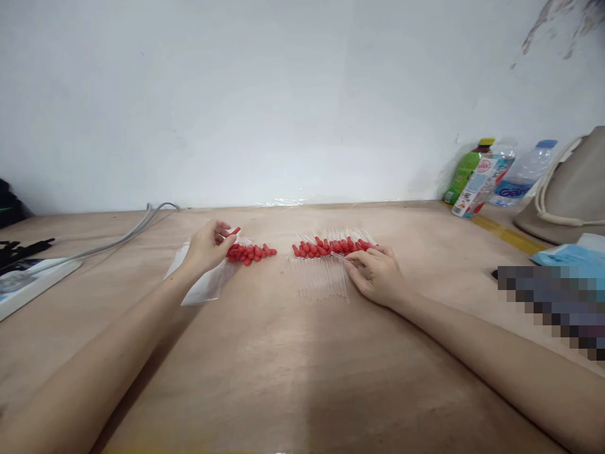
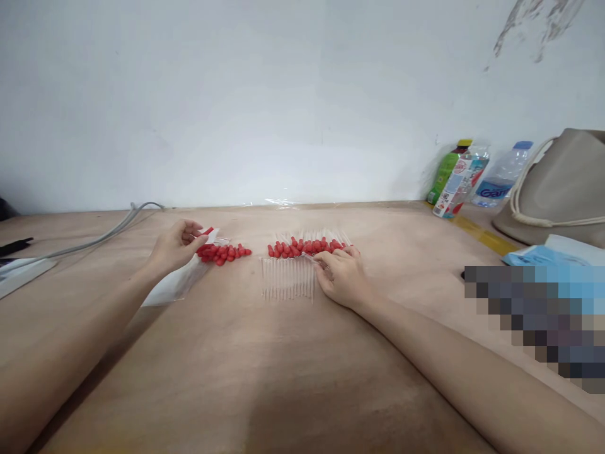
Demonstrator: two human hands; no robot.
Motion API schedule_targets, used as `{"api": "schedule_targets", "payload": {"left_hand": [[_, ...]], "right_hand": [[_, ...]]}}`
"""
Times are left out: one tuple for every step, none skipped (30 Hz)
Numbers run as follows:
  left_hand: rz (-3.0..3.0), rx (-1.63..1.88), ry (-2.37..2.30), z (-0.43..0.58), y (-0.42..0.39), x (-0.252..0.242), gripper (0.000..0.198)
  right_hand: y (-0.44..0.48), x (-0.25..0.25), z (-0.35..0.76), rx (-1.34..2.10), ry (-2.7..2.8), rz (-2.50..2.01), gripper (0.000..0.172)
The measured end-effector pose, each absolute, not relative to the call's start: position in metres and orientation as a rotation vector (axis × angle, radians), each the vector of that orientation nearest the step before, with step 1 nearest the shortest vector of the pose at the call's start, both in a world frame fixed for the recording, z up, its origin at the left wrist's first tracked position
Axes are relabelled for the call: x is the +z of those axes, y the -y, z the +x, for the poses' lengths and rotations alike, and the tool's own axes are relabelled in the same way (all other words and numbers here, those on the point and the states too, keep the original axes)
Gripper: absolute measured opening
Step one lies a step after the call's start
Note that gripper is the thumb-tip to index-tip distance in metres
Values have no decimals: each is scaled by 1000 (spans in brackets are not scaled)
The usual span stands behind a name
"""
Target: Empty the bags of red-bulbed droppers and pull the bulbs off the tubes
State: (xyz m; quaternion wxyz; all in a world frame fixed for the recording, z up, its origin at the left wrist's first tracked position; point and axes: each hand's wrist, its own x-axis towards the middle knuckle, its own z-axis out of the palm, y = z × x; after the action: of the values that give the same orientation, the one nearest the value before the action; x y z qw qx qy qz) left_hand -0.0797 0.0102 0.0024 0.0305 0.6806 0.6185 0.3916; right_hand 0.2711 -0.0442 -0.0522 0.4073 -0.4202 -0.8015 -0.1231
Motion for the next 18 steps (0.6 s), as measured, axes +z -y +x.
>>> {"api": "schedule_targets", "payload": {"left_hand": [[2128, 1157, -1916, -82, -11, 0, 24], [2156, 1095, -1931, -84, -11, -2, 20], [2169, 1032, -1951, -85, -10, -4, 18], [2173, 978, -1967, -85, -10, -7, 16], [2177, 941, -1975, -85, -11, -9, 16], [2187, 924, -1977, -85, -11, -11, 15], [2210, 922, -1978, -86, -11, -12, 16], [2246, 928, -1984, -86, -12, -13, 18], [2287, 939, -1998, -86, -12, -13, 21], [2319, 961, -2020, -86, -12, -13, 23], [2336, 997, -2046, -86, -12, -13, 25], [2342, 1047, -2067, -84, -11, -12, 25], [2344, 1108, -2075, -81, -10, -11, 25], [2355, 1173, -2064, -77, -8, -10, 24], [2381, 1233, -2036, -72, -5, -8, 23], [2419, 1280, -1992, -65, -2, -7, 22], [2472, 1303, -1935, -58, 1, -7, 21], [2529, 1300, -1870, -50, 5, -6, 20]], "right_hand": [[44, -53, 271, -324, 2009, -1056, 14], [44, -53, 272, -339, 1996, -1053, 14], [43, -54, 272, -355, 1982, -1052, 13], [43, -54, 272, -369, 1969, -1051, 13], [43, -55, 273, -381, 1960, -1048, 13], [43, -55, 273, -390, 1955, -1044, 12], [42, -55, 273, -397, 1954, -1040, 13], [42, -56, 273, -402, 1957, -1036, 13], [42, -56, 273, -408, 1963, -1034, 13], [42, -56, 273, -416, 1969, -1033, 14], [42, -57, 273, -427, 1974, -1033, 14], [41, -57, 272, -438, 1978, -1035, 14], [41, -57, 271, -450, 1982, -1039, 15], [41, -56, 270, -460, 1989, -1044, 15], [42, -56, 269, -467, 1997, -1049, 16], [42, -56, 268, -470, 2009, -1052, 16], [42, -55, 267, -465, 2026, -1053, 17], [42, -55, 266, -454, 2042, -1051, 17]]}}
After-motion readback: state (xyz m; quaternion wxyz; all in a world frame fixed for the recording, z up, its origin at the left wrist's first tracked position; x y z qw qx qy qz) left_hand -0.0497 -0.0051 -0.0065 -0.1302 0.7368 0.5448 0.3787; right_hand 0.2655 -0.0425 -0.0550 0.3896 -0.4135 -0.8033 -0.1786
